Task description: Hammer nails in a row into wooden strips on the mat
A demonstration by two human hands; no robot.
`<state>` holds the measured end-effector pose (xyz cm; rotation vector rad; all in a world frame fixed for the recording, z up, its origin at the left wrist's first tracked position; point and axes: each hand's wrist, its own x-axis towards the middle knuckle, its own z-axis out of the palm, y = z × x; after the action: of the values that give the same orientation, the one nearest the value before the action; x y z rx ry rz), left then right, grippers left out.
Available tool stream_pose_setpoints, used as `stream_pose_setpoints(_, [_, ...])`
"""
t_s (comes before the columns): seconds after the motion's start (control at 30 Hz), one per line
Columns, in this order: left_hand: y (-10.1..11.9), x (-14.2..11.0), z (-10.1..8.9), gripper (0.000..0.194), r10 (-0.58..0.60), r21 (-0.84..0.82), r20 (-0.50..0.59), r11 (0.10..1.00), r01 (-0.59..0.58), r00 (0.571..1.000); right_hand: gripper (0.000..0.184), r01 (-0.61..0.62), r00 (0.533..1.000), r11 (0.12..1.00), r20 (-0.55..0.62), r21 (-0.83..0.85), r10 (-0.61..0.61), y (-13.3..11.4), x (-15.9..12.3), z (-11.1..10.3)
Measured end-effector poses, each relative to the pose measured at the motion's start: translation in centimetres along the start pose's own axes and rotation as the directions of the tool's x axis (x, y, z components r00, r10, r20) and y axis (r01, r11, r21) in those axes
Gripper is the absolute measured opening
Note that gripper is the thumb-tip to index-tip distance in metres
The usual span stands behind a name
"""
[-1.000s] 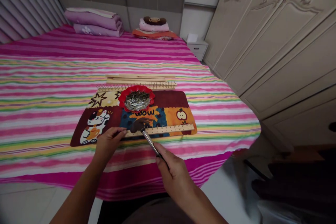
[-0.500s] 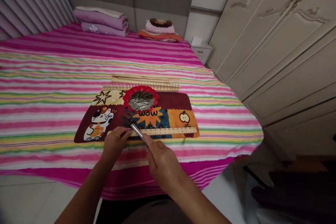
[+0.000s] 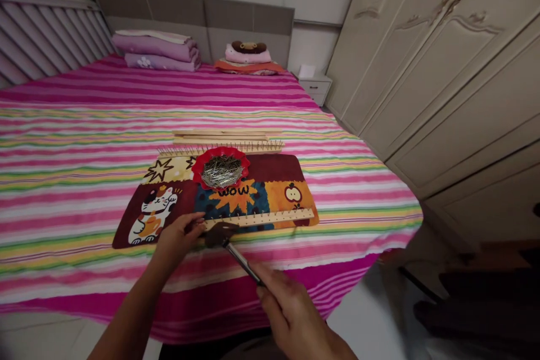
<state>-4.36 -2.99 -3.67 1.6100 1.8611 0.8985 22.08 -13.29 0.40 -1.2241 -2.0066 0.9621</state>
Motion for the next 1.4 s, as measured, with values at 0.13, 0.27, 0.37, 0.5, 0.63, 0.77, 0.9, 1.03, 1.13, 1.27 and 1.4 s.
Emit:
stream_pose_setpoints(0.13, [1.6,2.8,-1.9,0.027,-0.041,0.05,-0.042,0.998,0.044,0.998,0.044,-0.053,0.997,0.999,-0.055,0.011,0.054,2.0,-1.9,0.2])
stream_pose_setpoints(0.27, [4.3,6.6,-1.3,0.024,0.153,0.273,-0.1,0.955,-0.121,0.983,0.044,-0.087,0.992,0.996,-0.087,0.034,0.09,3.1,-2.4,0.3])
stream_pose_setpoints(0.37, [5.8,9.1,0.2,0.021,0.186,0.466,0.03,0.866,-0.179,0.982,0.043,-0.089,0.991,0.994,-0.098,0.061,0.095,2.9,-2.3,0.0])
stream_pose_setpoints(0.5, [6.8,11.2,1.9,0.02,-0.019,0.592,0.139,0.803,-0.067,0.99,0.042,-0.114,0.986,0.99,-0.108,0.088,0.124,2.2,-2.4,-0.2])
stream_pose_setpoints(0.63, [7.2,12.1,1.8,0.018,-0.045,0.592,0.148,0.804,-0.053,0.988,0.042,-0.12,0.983,0.987,-0.123,0.107,0.133,2.3,-2.4,-0.3])
stream_pose_setpoints(0.77, [6.7,12.4,0.5,0.013,-0.001,0.534,0.146,0.842,-0.079,0.989,0.041,-0.119,0.984,0.987,-0.122,0.11,0.132,2.8,-2.3,-0.2])
stream_pose_setpoints(0.9, [5.6,12.1,-0.9,0.011,-0.007,0.329,0.096,0.944,-0.026,0.995,0.042,-0.13,0.984,0.986,-0.107,0.107,0.141,3.0,-2.0,0.1])
stream_pose_setpoints(1.03, [4.9,10.6,-2.1,0.014,-0.097,-0.293,0.065,0.95,0.112,0.993,0.042,-0.115,0.989,0.987,-0.076,0.11,0.123,2.9,-2.0,0.3])
stream_pose_setpoints(1.13, [4.5,8.5,-3.3,0.029,-0.167,-0.578,0.156,0.784,0.228,0.973,0.041,-0.108,0.989,0.984,-0.09,0.138,0.121,2.8,-2.2,0.4])
stream_pose_setpoints(1.27, [3.7,5.1,-4.9,0.038,-0.243,-0.729,0.191,0.613,0.304,0.951,0.042,-0.141,0.982,0.972,-0.099,0.186,0.161,2.7,-2.2,0.7])
stream_pose_setpoints(1.4, [2.7,2.2,-5.5,0.041,-0.299,-0.744,0.268,0.54,0.394,0.916,0.046,-0.184,0.978,0.961,-0.063,0.204,0.201,2.5,-2.2,0.8])
